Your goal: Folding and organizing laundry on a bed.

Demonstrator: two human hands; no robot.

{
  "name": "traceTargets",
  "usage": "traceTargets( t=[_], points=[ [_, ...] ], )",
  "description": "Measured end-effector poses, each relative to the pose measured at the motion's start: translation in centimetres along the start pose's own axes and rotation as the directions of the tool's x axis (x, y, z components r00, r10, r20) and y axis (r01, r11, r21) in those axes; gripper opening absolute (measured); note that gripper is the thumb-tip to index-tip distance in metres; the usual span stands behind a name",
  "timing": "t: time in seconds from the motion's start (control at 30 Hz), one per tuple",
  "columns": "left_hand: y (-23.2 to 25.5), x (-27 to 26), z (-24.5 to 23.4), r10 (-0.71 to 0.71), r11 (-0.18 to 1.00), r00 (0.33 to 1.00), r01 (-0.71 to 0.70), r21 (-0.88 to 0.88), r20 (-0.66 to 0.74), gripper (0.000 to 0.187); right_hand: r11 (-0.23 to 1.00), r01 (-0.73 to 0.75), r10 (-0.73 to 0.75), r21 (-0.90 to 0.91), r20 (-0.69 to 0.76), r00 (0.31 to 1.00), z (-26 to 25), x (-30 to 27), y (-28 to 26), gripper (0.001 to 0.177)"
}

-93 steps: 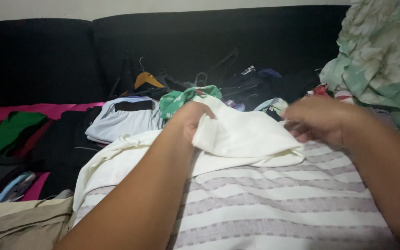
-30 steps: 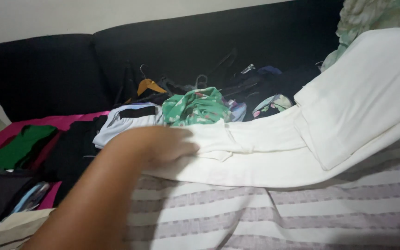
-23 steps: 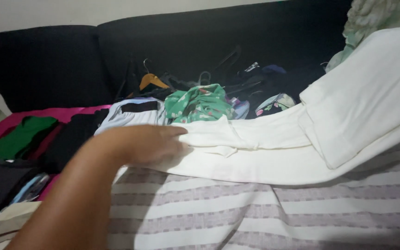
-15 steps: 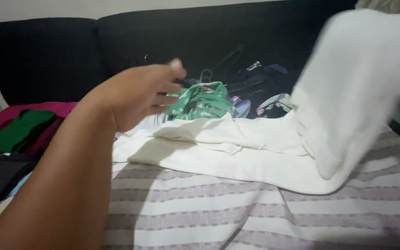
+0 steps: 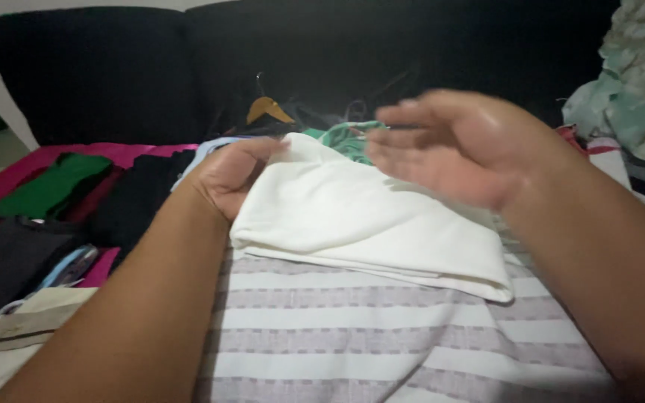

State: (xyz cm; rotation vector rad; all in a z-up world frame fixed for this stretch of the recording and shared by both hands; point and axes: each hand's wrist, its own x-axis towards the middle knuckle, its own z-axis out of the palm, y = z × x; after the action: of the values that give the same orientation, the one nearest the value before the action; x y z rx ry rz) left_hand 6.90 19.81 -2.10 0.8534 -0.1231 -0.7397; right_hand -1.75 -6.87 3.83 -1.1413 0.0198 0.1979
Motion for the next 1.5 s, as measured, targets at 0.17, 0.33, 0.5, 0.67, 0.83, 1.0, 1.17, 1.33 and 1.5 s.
traceTargets(
  t=[0.17,0.33,0.5,0.67,0.83,1.0,1.17,1.33,1.5],
  points=[
    [2.1,0.5,1.2,0.003,0.948,0.971,0.074,0.31,-0.239,0.052,0.95,0.056,-0.128,-0.307,-0.22,0.967,-4.6,-1.7,1.8,0.042],
    [2.9,-0.8,4.1,0.18,0.828,0.908,0.067,0.556,-0.377,0.052,0.696,0.069,-0.381,-0.715,-0.286,0.879,-4.3,-2.8,2.4,0.039],
    [2.5,-1.4,2.1,0.121,0.745,0.818,0.299,0.596,-0.563,0.055,0.6,-0.136,-0.284,-0.788,-0.369,0.885,-5.5,-1.7,3.2,0.051],
    [2.6,-3.2,3.0,0.12,0.71,0.847,0.291,0.641,-0.517,0.058,0.611,-0.219,-0.179,-0.761,-0.403,0.898,-5.7,-1.4,3.2,0.056],
    [2.6,-4.2,3.8,0.272,0.665,0.834,0.197,0.72,-0.48,0.064,0.544,-0.395,-0.117,-0.741,-0.533,0.838,-5.3,-1.7,2.9,0.062],
    [1.8,-3.1,0.6,0.31,0.522,0.805,0.301,0.798,-0.506,0.05,0.602,-0.363,-0.031,-0.711,-0.476,0.879,-5.2,-1.7,3.1,0.063],
    [2.3,-3.2,2.7,0.394,0.219,0.742,0.497,0.84,-0.542,0.049,0.667,-0.377,-0.008,-0.643,-0.512,0.859,-4.1,-2.9,2.3,0.062],
    [0.8,-3.8,6.3,0.37,-0.388,0.826,0.553,0.737,-0.425,0.043,0.795,-0.283,0.04,-0.536,-0.419,0.907,-4.7,-3.2,2.5,0.067],
    [-3.1,-0.2,3.1,0.118,-0.527,0.964,0.265,0.808,-0.239,0.056,0.963,-0.21,0.109,-0.168,-0.469,0.877,-1.3,-4.5,2.3,0.07]
  ],
)
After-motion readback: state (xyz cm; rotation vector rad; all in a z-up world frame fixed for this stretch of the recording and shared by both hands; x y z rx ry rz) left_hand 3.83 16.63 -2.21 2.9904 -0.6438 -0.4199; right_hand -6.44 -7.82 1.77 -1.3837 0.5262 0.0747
